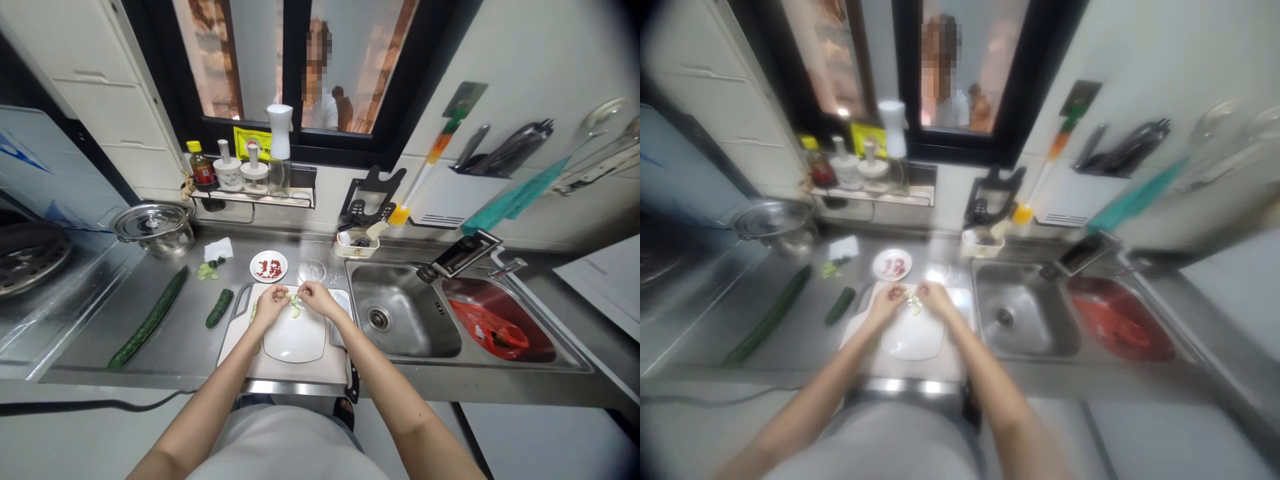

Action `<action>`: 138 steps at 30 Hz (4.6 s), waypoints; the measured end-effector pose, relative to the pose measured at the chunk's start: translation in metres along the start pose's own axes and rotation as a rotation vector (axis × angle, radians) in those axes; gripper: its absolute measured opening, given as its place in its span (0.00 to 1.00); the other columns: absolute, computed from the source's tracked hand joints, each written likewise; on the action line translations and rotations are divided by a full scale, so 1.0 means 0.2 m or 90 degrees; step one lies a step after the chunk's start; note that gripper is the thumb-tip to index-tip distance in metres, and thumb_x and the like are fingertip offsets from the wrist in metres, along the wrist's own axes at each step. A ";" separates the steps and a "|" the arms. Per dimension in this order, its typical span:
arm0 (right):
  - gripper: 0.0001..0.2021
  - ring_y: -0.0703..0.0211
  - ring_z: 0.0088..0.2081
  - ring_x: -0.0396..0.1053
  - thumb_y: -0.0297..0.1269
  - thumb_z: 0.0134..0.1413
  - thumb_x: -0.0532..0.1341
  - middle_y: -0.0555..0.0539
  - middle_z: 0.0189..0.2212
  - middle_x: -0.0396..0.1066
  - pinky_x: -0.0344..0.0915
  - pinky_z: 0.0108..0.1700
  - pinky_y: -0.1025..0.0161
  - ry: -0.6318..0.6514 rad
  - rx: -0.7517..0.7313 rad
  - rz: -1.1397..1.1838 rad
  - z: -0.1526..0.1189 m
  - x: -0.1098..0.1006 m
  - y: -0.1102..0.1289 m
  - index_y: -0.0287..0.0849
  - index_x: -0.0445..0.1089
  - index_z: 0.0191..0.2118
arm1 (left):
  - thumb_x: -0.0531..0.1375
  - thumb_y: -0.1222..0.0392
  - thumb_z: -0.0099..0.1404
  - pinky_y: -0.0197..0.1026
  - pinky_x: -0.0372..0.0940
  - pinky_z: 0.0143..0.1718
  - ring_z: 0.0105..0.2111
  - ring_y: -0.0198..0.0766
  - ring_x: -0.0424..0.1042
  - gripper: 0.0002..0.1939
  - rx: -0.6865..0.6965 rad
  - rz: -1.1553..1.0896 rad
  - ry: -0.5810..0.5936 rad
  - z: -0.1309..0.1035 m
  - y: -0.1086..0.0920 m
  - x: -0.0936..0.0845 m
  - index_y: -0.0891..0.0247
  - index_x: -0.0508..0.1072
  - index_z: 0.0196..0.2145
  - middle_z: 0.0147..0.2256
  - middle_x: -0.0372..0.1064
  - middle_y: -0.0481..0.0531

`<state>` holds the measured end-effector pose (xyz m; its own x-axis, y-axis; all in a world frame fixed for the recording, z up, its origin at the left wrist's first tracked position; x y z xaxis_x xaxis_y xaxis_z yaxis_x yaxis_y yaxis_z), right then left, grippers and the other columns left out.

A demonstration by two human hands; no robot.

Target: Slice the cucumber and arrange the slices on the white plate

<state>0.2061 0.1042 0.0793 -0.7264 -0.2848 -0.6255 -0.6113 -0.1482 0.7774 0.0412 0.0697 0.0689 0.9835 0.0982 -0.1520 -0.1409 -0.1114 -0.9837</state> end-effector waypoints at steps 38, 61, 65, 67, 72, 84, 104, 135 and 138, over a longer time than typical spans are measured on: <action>0.09 0.57 0.44 0.64 0.32 0.60 0.53 0.43 0.42 0.68 0.54 0.39 0.65 0.038 0.086 -0.358 -0.05 0.20 -0.09 0.42 0.68 0.42 | 0.54 0.60 0.64 0.39 0.58 0.43 0.44 0.40 0.68 0.09 0.063 0.601 0.077 -0.03 0.18 0.12 0.59 0.72 0.40 0.41 0.68 0.53; 0.09 0.56 0.44 0.66 0.36 0.63 0.52 0.44 0.42 0.70 0.56 0.41 0.63 -0.020 0.150 -0.385 -0.18 0.31 -0.11 0.44 0.66 0.44 | 0.56 0.58 0.65 0.39 0.57 0.44 0.45 0.40 0.66 0.08 0.119 0.572 0.087 0.03 0.20 0.13 0.57 0.73 0.40 0.41 0.69 0.52; 0.09 0.56 0.45 0.65 0.36 0.63 0.52 0.44 0.43 0.70 0.56 0.41 0.63 -0.020 0.143 -0.382 -0.19 0.30 -0.11 0.44 0.66 0.45 | 0.56 0.58 0.65 0.39 0.57 0.45 0.45 0.40 0.66 0.08 0.114 0.568 0.090 0.04 0.21 0.13 0.58 0.74 0.40 0.40 0.69 0.52; 0.09 0.56 0.45 0.65 0.37 0.63 0.51 0.44 0.42 0.70 0.55 0.41 0.63 -0.023 0.139 -0.380 -0.19 0.30 -0.10 0.44 0.66 0.44 | 0.56 0.58 0.65 0.39 0.57 0.45 0.45 0.40 0.66 0.08 0.120 0.561 0.084 0.03 0.21 0.12 0.58 0.74 0.39 0.40 0.69 0.51; 0.10 0.57 0.44 0.66 0.38 0.65 0.49 0.44 0.41 0.71 0.55 0.41 0.64 -0.040 0.141 -0.372 -0.18 0.28 -0.10 0.44 0.67 0.42 | 0.57 0.57 0.65 0.38 0.57 0.45 0.45 0.40 0.66 0.08 0.122 0.562 0.092 0.02 0.20 0.12 0.57 0.74 0.40 0.40 0.69 0.51; 0.07 0.57 0.41 0.68 0.36 0.62 0.52 0.45 0.39 0.73 0.55 0.38 0.64 -0.048 0.195 -0.347 -0.14 0.25 -0.11 0.43 0.66 0.42 | 0.57 0.59 0.65 0.38 0.58 0.45 0.46 0.40 0.66 0.08 0.098 0.577 0.103 0.02 0.18 0.12 0.57 0.74 0.40 0.42 0.69 0.51; 0.07 0.57 0.42 0.69 0.37 0.61 0.53 0.45 0.39 0.73 0.54 0.38 0.64 -0.040 0.216 -0.338 -0.12 0.24 -0.12 0.44 0.65 0.42 | 0.56 0.61 0.65 0.38 0.57 0.46 0.48 0.40 0.65 0.09 0.074 0.596 0.123 0.03 0.16 0.12 0.56 0.73 0.42 0.43 0.69 0.51; 0.08 0.56 0.43 0.68 0.39 0.61 0.53 0.45 0.39 0.73 0.54 0.38 0.64 -0.049 0.209 -0.343 -0.12 0.26 -0.12 0.44 0.65 0.43 | 0.59 0.61 0.63 0.38 0.58 0.45 0.47 0.40 0.66 0.08 0.081 0.608 0.112 0.02 0.12 0.13 0.57 0.73 0.40 0.42 0.69 0.51; 0.08 0.56 0.42 0.69 0.38 0.61 0.53 0.45 0.39 0.73 0.54 0.38 0.64 -0.052 0.206 -0.343 -0.12 0.25 -0.12 0.44 0.65 0.42 | 0.58 0.62 0.63 0.38 0.57 0.45 0.47 0.40 0.66 0.08 0.086 0.608 0.119 0.01 0.11 0.13 0.57 0.73 0.41 0.43 0.69 0.51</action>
<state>0.1910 0.0701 0.0309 -0.3035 -0.1745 -0.9367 -0.9528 0.0471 0.3000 0.0626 0.0727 0.0437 0.4492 -0.1337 -0.8834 -0.8868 0.0533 -0.4590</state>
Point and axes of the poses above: each hand's wrist, its own z-axis towards the middle knuckle, its own x-axis out of the palm, y = z × x, the point moved 2 cm from there along z, towards the middle knuckle
